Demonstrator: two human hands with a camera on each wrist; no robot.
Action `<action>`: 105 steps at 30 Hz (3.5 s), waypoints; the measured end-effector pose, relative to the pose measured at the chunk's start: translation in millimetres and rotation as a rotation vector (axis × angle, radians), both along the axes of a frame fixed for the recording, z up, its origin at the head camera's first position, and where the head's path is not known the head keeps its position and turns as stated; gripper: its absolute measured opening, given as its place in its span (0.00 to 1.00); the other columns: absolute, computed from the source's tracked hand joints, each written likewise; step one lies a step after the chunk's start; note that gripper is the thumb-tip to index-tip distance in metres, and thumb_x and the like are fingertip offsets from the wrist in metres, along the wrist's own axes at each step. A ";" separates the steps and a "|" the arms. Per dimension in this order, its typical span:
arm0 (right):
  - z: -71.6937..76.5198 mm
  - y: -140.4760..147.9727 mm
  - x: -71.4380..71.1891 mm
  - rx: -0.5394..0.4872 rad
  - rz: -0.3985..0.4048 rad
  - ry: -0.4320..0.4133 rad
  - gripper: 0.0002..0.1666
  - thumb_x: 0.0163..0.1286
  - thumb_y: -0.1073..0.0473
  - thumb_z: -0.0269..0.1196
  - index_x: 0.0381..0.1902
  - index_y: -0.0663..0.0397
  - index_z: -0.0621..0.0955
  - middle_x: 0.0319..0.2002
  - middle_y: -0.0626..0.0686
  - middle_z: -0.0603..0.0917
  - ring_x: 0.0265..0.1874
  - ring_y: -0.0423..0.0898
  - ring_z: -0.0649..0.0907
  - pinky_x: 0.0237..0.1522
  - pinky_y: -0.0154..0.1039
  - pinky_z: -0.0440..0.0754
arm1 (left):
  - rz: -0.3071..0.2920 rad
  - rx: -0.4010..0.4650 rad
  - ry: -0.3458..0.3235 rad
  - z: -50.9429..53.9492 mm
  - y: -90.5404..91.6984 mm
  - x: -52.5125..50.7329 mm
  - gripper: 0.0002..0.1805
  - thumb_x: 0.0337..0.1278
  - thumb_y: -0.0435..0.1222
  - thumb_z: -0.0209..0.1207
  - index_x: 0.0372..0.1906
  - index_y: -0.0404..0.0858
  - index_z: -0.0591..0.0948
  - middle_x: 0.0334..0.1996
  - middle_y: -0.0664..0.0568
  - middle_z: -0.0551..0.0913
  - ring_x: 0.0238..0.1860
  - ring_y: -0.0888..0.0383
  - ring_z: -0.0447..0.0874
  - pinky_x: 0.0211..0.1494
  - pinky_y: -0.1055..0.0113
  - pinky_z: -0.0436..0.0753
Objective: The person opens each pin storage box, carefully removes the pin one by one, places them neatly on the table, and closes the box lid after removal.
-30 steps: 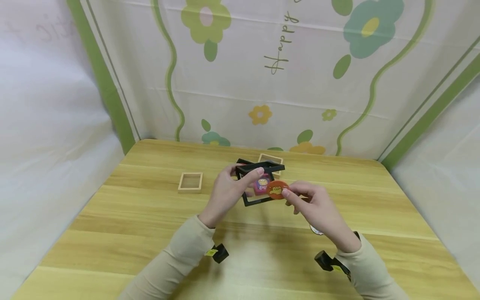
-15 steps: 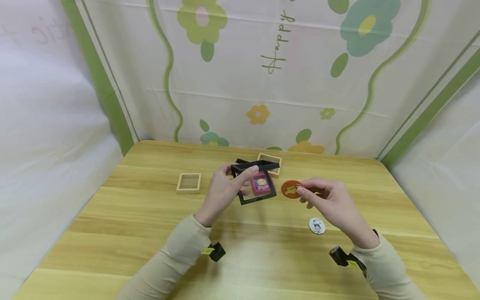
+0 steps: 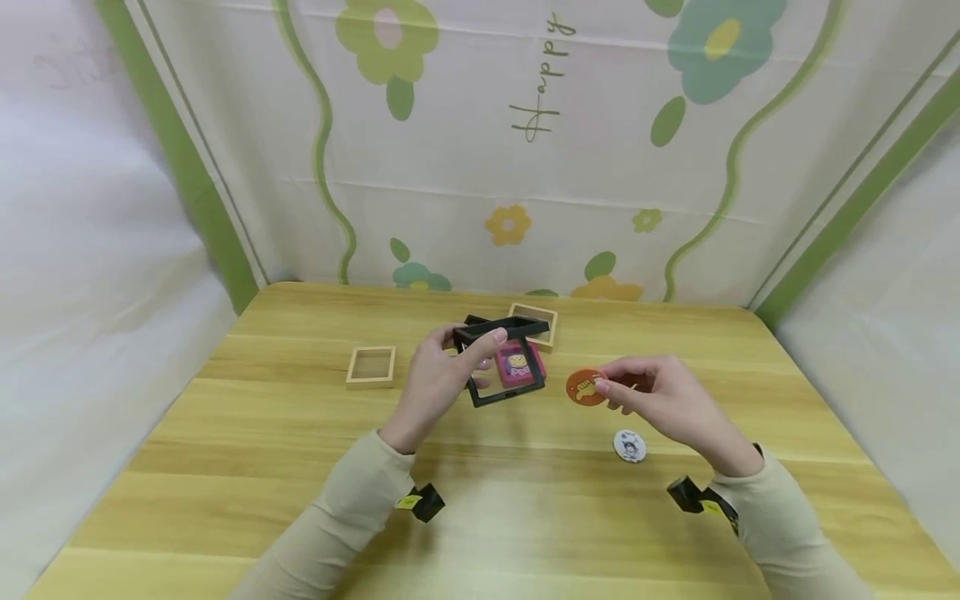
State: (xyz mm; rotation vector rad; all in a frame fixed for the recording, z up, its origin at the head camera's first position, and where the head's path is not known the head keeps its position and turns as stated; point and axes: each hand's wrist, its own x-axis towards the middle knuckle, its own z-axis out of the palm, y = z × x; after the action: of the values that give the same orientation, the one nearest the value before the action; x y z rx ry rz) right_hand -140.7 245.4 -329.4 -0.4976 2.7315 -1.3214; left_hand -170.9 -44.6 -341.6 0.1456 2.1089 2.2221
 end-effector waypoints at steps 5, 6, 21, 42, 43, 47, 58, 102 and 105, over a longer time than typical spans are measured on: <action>-4.1 5.2 -6.0 0.033 0.021 -0.010 0.12 0.70 0.53 0.66 0.44 0.54 0.87 0.30 0.48 0.85 0.27 0.47 0.83 0.31 0.41 0.83 | -0.005 0.000 0.006 -1.0 0.4 -1.0 0.40 0.43 0.60 0.72 0.52 0.36 0.75 0.50 0.43 0.76 0.41 0.48 0.85 0.41 0.52 0.85; -5.3 6.4 -7.2 0.047 0.022 -0.009 0.12 0.69 0.53 0.66 0.43 0.54 0.87 0.29 0.48 0.85 0.27 0.47 0.82 0.30 0.41 0.82 | -0.006 -0.001 0.003 -1.3 0.7 -1.0 0.40 0.42 0.60 0.72 0.51 0.36 0.75 0.50 0.44 0.76 0.41 0.48 0.85 0.41 0.52 0.85; -19.7 14.8 -16.6 0.195 0.067 -0.024 0.05 0.69 0.61 0.66 0.40 0.56 0.87 0.27 0.48 0.84 0.21 0.45 0.80 0.24 0.39 0.80 | -0.028 -0.056 -0.009 -2.2 2.6 0.5 0.42 0.43 0.63 0.71 0.55 0.37 0.73 0.53 0.46 0.75 0.41 0.50 0.86 0.42 0.54 0.85; -46.6 16.6 -29.6 0.308 0.194 -0.033 0.04 0.65 0.67 0.68 0.33 0.55 0.89 0.28 0.45 0.85 0.21 0.41 0.78 0.24 0.36 0.77 | -0.032 -0.076 -0.015 -4.1 3.2 0.0 0.43 0.42 0.62 0.71 0.58 0.38 0.73 0.52 0.45 0.75 0.42 0.50 0.85 0.40 0.54 0.85; -47.7 16.8 -29.4 0.310 0.200 -0.040 0.04 0.64 0.67 0.68 0.33 0.55 0.89 0.28 0.45 0.85 0.22 0.42 0.79 0.25 0.37 0.78 | -0.034 -0.074 -0.014 -4.1 3.8 0.0 0.43 0.42 0.62 0.71 0.58 0.38 0.73 0.52 0.45 0.75 0.42 0.50 0.86 0.40 0.55 0.85; -51.3 15.6 -30.4 0.328 0.200 -0.058 0.03 0.64 0.68 0.68 0.33 0.57 0.88 0.27 0.44 0.85 0.24 0.43 0.81 0.28 0.38 0.80 | -0.038 -0.064 -0.007 -4.2 4.7 -0.1 0.42 0.44 0.60 0.72 0.58 0.37 0.73 0.53 0.45 0.75 0.43 0.49 0.85 0.38 0.56 0.86; -57.8 13.4 -34.3 0.376 0.164 -0.069 0.03 0.64 0.67 0.68 0.31 0.56 0.87 0.24 0.44 0.82 0.23 0.40 0.77 0.28 0.38 0.78 | -0.040 -0.081 -0.004 -4.5 4.5 -1.1 0.43 0.43 0.61 0.71 0.58 0.37 0.73 0.54 0.46 0.74 0.42 0.50 0.86 0.42 0.50 0.84; -72.0 6.5 -34.8 0.423 0.059 -0.097 0.07 0.59 0.69 0.70 0.26 0.54 0.84 0.24 0.46 0.80 0.23 0.41 0.78 0.27 0.37 0.79 | -0.048 -0.150 -0.026 -4.7 3.1 2.7 0.43 0.44 0.63 0.69 0.58 0.39 0.72 0.55 0.48 0.74 0.39 0.50 0.86 0.44 0.50 0.83; -71.5 4.7 -34.5 0.421 0.060 -0.098 0.07 0.59 0.69 0.71 0.27 0.54 0.84 0.24 0.46 0.80 0.22 0.41 0.78 0.27 0.36 0.79 | -0.046 -0.159 -0.032 -4.4 1.8 3.3 0.43 0.44 0.63 0.69 0.58 0.39 0.72 0.55 0.48 0.74 0.37 0.49 0.87 0.45 0.51 0.83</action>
State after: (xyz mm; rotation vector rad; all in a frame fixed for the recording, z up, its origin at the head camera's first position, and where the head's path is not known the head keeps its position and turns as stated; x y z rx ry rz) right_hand -175.2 250.0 -400.9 -0.4573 2.7723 -0.7030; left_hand -167.7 -42.9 -346.0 0.1462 2.2303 2.0086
